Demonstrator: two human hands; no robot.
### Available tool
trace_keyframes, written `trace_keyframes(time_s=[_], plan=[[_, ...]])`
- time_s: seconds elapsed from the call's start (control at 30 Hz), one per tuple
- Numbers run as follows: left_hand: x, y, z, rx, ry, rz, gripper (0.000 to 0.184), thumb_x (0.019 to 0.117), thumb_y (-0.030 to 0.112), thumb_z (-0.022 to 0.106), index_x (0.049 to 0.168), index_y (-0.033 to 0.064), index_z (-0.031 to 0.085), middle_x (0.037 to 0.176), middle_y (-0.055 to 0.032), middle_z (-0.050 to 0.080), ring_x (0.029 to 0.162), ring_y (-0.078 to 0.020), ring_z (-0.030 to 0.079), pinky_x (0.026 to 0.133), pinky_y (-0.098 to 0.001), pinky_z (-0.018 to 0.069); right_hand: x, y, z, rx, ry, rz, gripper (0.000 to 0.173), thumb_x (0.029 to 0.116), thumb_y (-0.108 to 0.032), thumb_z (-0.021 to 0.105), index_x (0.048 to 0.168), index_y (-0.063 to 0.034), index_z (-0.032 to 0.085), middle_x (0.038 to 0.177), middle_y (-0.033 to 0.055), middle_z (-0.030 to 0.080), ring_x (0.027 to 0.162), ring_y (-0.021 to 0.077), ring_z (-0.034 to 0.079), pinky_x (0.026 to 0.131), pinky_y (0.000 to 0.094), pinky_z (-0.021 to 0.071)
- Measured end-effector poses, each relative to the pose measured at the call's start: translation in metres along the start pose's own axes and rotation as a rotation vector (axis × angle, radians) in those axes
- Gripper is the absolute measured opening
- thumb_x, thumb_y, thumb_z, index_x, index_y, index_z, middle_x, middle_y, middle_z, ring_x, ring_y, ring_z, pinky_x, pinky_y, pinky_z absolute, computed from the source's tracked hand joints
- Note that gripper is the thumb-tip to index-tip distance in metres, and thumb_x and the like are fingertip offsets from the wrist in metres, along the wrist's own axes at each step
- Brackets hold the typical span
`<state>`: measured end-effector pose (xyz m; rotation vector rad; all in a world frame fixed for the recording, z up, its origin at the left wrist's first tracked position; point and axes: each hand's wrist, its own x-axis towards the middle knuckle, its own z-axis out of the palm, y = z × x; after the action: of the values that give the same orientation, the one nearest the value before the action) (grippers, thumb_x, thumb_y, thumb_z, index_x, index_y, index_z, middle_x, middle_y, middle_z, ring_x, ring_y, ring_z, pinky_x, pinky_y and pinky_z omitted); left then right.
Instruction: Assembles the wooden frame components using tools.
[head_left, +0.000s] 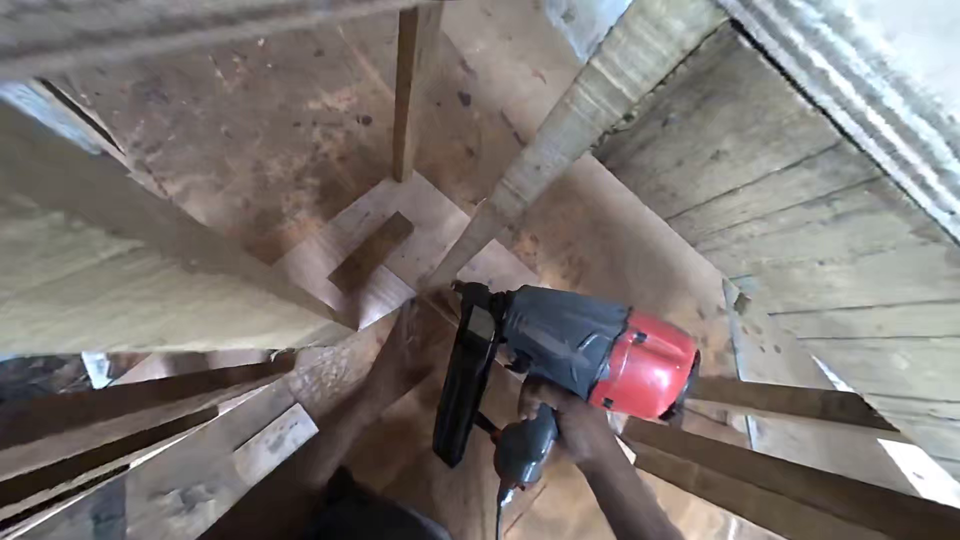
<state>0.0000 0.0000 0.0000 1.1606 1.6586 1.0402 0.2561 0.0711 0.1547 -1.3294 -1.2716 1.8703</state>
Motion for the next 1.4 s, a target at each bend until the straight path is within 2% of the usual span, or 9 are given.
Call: trace_keyframes(time_s=[0.1, 0.43, 0.6, 0.7, 0.83, 0.93, 1.1, 1.27, 1.4], plan=[[-0.051, -0.011, 0.001, -0.056, 0.024, -0.007, 0.107, 0.0831, 0.026, 0.083, 0.166, 0.0203, 0.015, 0.164, -0.0019, 0.038, 0.141, -0.0166, 0.049, 0.113, -0.0421, 0.0493, -0.001, -0.001, 0.006, -0.033, 0.026, -0.023, 0.002, 0.0855, -0.002, 0.062, 0.084, -0.0019, 0.063, 0.066, 0.0090, 0.063, 0.059, 0.0205, 0.064, 0.062, 0.0377, 0.0584], [-0.132, -0.003, 0.021, 0.109, 0.059, -0.077, 0.077, 0.0958, 0.029, 0.069, 0.161, 0.0123, 0.031, 0.149, -0.0057, 0.056, 0.127, -0.0156, 0.061, 0.108, -0.0384, 0.0521, -0.132, 0.049, -0.037, -0.352, 0.134, 0.066, 0.020, 0.0907, -0.012, 0.071, 0.108, -0.0019, 0.068, 0.078, 0.0072, 0.069, 0.063, 0.0188, 0.066, 0.060, 0.0372, 0.0593], [-0.162, 0.002, 0.055, 0.132, -0.042, -0.050, 0.051, 0.0999, 0.031, 0.063, 0.147, 0.0155, 0.054, 0.140, -0.0035, 0.063, 0.123, -0.0133, 0.064, 0.106, -0.0369, 0.0541, -0.232, 0.132, -0.047, -0.932, 0.449, 0.283, 0.048, 0.0854, -0.035, 0.078, 0.119, -0.0026, 0.070, 0.104, 0.0169, 0.075, 0.099, 0.0335, 0.072, 0.090, 0.0585, 0.0565], [-0.184, 0.022, 0.092, 0.193, -0.199, 0.025, 0.049, 0.1014, 0.036, 0.062, 0.144, 0.0130, 0.057, 0.134, -0.0066, 0.066, 0.116, -0.0154, 0.067, 0.102, -0.0390, 0.0563, -0.269, 0.200, -0.056, -0.880, 0.575, 0.487, 0.055, 0.0899, -0.034, 0.070, 0.140, -0.0133, 0.058, 0.114, 0.0126, 0.073, 0.102, 0.0329, 0.072, 0.087, 0.0590, 0.0577], [-0.216, 0.050, 0.143, 0.141, -0.477, 0.141, 0.049, 0.0979, 0.012, 0.060, 0.143, -0.0052, 0.051, 0.137, -0.0214, 0.062, 0.122, -0.0243, 0.064, 0.104, -0.0411, 0.0538, -0.311, 0.270, -0.083, -0.592, 0.642, 0.449, 0.085, 0.0870, -0.034, 0.076, 0.158, -0.0111, 0.035, 0.136, 0.0155, 0.063, 0.121, 0.0319, 0.065, 0.102, 0.0546, 0.0532], [-0.238, 0.048, 0.176, 0.136, -0.631, 0.164, 0.052, 0.0972, 0.010, 0.059, 0.143, -0.0097, 0.047, 0.138, -0.0257, 0.058, 0.125, -0.0262, 0.061, 0.104, -0.0391, 0.0532, -0.345, 0.299, -0.111, -0.477, 0.669, 0.320, 0.073, 0.0920, -0.032, 0.072, 0.155, -0.0123, 0.040, 0.122, 0.0163, 0.070, 0.109, 0.0326, 0.070, 0.096, 0.0562, 0.0565], [-0.267, 0.047, 0.217, 0.182, -0.726, 0.284, 0.047, 0.0962, 0.006, 0.059, 0.138, -0.0143, 0.050, 0.133, -0.0277, 0.061, 0.121, -0.0235, 0.064, 0.101, -0.0350, 0.0552, -0.447, 0.289, -0.192, -0.489, 1.042, 0.399, 0.040, 0.0994, -0.017, 0.061, 0.140, -0.0161, 0.059, 0.133, 0.0168, 0.063, 0.117, 0.0354, 0.065, 0.096, 0.0568, 0.0554], [-0.285, 0.074, 0.251, 0.210, -0.733, 0.324, 0.046, 0.0954, 0.007, 0.058, 0.136, -0.0136, 0.052, 0.129, -0.0253, 0.064, 0.117, -0.0193, 0.065, 0.098, -0.0318, 0.0551, -0.543, 0.397, -0.290, -0.486, 1.534, 0.854, 0.063, 0.0822, -0.025, 0.077, 0.136, 0.0008, 0.056, 0.142, 0.0321, 0.050, 0.131, 0.0524, 0.049, 0.101, 0.0704, 0.0450], [-0.288, 0.091, 0.259, 0.246, -0.691, 0.334, 0.046, 0.0963, 0.010, 0.058, 0.138, -0.0105, 0.053, 0.132, -0.0233, 0.063, 0.119, -0.0211, 0.065, 0.100, -0.0345, 0.0550, -0.550, 0.443, -0.304, -0.495, 1.491, 0.927, 0.068, 0.0825, -0.032, 0.079, 0.133, 0.0055, 0.054, 0.140, 0.0336, 0.049, 0.128, 0.0526, 0.049, 0.099, 0.0698, 0.0460]])
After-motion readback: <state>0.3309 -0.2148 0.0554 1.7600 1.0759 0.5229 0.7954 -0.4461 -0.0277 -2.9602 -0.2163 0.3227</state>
